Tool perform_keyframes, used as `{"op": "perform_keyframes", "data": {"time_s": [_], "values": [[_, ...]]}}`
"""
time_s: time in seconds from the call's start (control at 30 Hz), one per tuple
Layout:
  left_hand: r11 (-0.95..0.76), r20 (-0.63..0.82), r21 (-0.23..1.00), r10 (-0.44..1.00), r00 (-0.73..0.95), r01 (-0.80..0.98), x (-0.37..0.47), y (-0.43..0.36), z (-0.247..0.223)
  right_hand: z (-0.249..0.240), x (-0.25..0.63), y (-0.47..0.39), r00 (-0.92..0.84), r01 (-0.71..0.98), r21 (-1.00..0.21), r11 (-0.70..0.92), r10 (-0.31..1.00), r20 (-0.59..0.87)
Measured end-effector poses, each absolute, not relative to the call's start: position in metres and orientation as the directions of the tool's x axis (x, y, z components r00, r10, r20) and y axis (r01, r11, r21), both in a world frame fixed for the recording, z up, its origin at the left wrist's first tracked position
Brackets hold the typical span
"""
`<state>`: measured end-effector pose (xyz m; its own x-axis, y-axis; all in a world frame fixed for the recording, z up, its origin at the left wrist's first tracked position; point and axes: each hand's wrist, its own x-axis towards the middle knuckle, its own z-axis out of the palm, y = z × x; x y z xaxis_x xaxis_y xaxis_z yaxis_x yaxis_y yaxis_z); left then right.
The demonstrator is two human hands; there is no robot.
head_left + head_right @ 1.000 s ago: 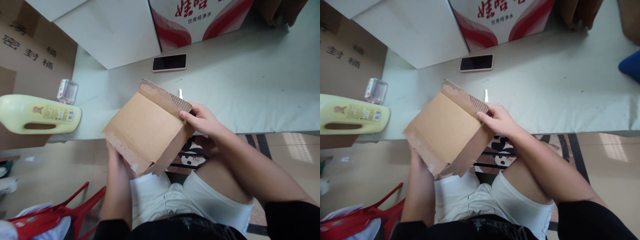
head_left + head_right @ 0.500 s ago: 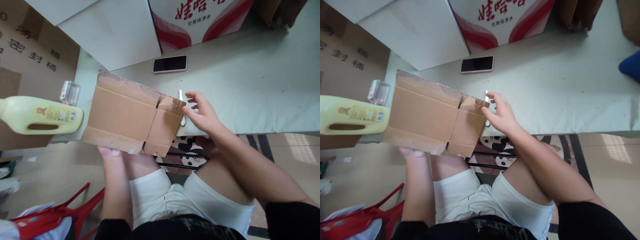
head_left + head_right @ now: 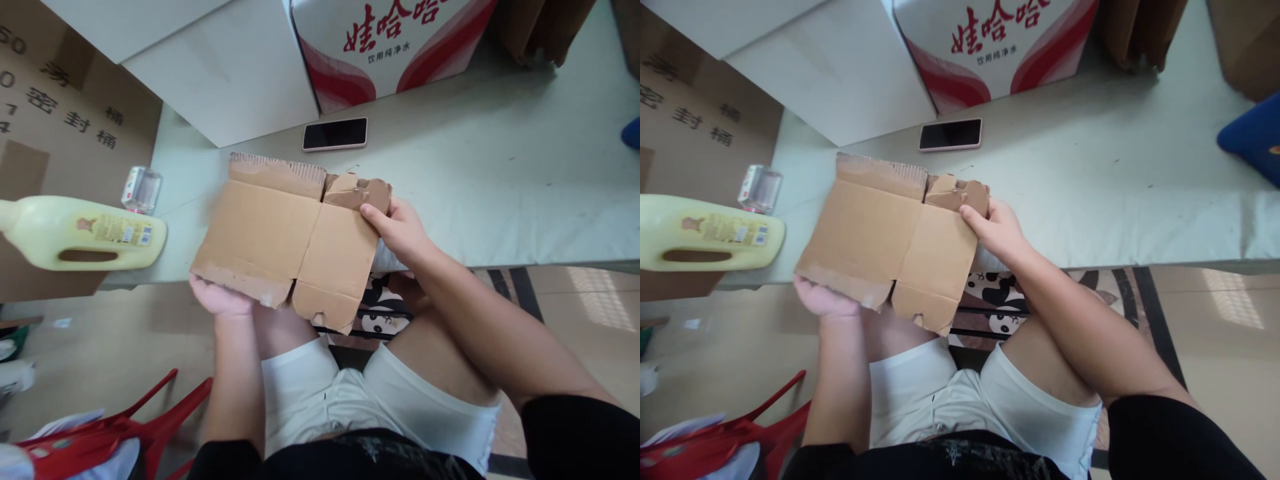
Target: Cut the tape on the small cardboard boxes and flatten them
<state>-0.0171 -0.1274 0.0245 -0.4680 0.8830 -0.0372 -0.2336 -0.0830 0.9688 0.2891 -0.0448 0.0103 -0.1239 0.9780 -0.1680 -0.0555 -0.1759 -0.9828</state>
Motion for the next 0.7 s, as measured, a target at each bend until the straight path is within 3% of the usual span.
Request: {"op": "perform_keyframes", "data": {"time_s": [0.1,0.27,0.4,0.6,0.7], "values": [[-0.035,-0.100,0.952,0.902,-0.419,-0.303,-0.010,-0.129,0.027,0.009,0.290,-0.042,-0.015,-0.118,-0.982,-0.149,0.989,-0.148],[0.033,-0.199,0.950,0.830,-0.520,-0.311,0.005,-0.125,0.032,0.010,0.293,-0.037,-0.039,-0.392,-0.891,-0.230,0.971,-0.234],[0.101,-0.261,0.946,0.802,-0.538,-0.308,0.011,-0.117,0.033,0.008,0.296,-0.034,0.022,-0.480,-0.853,-0.203,0.970,-0.243],[0.073,-0.238,0.931,0.865,-0.441,-0.359,0.030,-0.078,0.039,0.006,0.295,-0.035,0.062,-0.523,-0.840,-0.146,0.976,-0.208],[-0.002,-0.153,0.925,0.913,-0.377,-0.380,0.046,-0.047,0.048,0.008,0.292,-0.034,0.016,-0.596,-0.781,-0.189,0.969,-0.247]]}}
